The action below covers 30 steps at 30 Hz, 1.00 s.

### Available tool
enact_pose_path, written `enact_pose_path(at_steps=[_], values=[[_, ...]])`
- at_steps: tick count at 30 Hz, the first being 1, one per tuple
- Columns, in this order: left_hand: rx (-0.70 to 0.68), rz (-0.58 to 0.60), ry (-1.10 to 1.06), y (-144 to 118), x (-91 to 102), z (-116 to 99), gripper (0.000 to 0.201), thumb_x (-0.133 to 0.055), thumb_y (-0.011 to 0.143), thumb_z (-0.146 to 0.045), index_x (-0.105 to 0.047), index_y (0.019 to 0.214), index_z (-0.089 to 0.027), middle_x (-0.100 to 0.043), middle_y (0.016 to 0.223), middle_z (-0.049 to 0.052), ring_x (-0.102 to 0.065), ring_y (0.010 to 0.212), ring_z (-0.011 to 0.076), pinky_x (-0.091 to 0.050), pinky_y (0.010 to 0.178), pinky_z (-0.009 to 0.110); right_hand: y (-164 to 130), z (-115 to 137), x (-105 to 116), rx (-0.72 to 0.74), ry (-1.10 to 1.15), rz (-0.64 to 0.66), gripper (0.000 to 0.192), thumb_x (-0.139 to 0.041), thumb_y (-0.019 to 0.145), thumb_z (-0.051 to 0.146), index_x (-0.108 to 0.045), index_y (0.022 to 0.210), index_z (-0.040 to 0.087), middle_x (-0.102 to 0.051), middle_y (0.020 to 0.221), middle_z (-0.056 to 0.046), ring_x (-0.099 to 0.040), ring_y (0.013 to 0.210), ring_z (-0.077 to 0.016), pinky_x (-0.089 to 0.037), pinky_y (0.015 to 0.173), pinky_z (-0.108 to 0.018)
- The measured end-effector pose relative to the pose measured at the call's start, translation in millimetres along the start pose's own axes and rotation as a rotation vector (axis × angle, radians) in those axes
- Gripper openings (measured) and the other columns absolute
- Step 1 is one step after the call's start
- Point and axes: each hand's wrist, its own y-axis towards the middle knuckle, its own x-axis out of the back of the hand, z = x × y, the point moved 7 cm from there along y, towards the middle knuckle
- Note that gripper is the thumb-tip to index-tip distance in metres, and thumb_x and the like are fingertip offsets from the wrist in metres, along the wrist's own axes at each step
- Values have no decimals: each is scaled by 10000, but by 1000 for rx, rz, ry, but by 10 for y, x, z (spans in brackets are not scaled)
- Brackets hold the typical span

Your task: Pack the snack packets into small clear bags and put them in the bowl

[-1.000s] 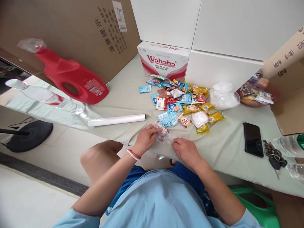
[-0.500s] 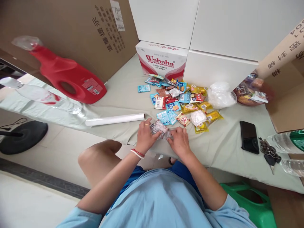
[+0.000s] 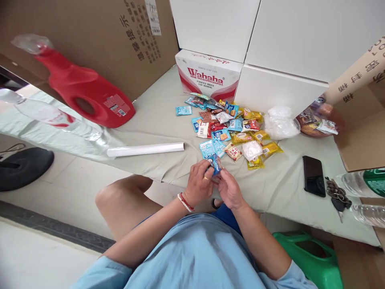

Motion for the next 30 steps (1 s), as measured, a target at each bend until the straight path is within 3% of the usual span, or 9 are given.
enact_pose_path(at_steps=[4,8,14,16,19,22,24,27,30], values=[[-155,112,-125,-136,-85,-153,479,-603,752,-155,-681,1224,-146,-487,1568,225,-387,1521,355,-372,1179,569,58,55,167,39,53,-84,563,-765,830,579,-637,1296,292,-695,1363,-58,-651,1259,-266,-543,1067,-439],[-215,215,-210,-67,-94,-256,660,-590,688,-141,-635,1347,-155,-358,1669,196,-287,1579,348,-311,1243,602,88,-51,273,-8,61,-103,538,-833,790,515,-645,1237,282,-725,1300,-54,-688,1192,-256,-561,1048,-439],[-294,174,-193,35,-10,-101,591,-507,826,-43,-591,1375,-244,-522,1561,139,-429,1505,296,-400,1209,585,-58,258,740,150,-166,-180,547,-821,801,499,-647,1260,259,-710,1312,-64,-667,1225,-246,-510,1115,-426],[-243,104,-118,28,-18,133,493,-521,885,-83,-588,1351,-229,-580,1486,156,-519,1426,317,-476,1140,569,-86,558,1150,212,-249,-270,561,-853,766,459,-644,1249,264,-712,1288,-64,-683,1179,-248,-544,1063,-410],[-165,33,-8,5,-51,404,343,-544,942,-161,-603,1278,-185,-679,1290,163,-660,1224,307,-566,1004,496,-85,1217,2082,333,-255,-552,569,-903,696,400,-627,1172,255,-732,1176,-52,-708,1056,-219,-598,918,-355],[-198,50,64,-11,-91,396,263,-563,949,-187,-630,1203,-177,-710,1201,149,-689,1156,312,-562,970,483,52,2042,3058,518,-249,-843,473,-876,723,381,-581,1063,234,-709,1050,-11,-695,830,-135,-576,689,-240],[-234,59,104,-5,-95,321,241,-571,947,-184,-640,1177,-168,-714,1196,155,-690,1152,323,-553,959,486,275,2520,3585,513,-291,-1017,374,-806,817,360,-577,1073,214,-681,980,8,-643,683,-89,-499,554,-184],[-253,32,128,20,-63,250,231,-562,954,-174,-640,1171,-159,-720,1185,158,-700,1131,313,-545,951,468,685,2972,4113,271,-353,-1253,200,-555,1020,250,-581,1158,108,-663,970,-45,-577,614,-64,-467,552,-211],[-249,22,137,39,-51,248,238,-553,959,-171,-639,1181,-173,-728,1171,142,-704,1123,296,-535,964,451,1095,3210,4300,138,-414,-1315,308,-445,1086,195,-544,1312,9,-641,1196,-173,-657,858,-122,-545,736,-335]])
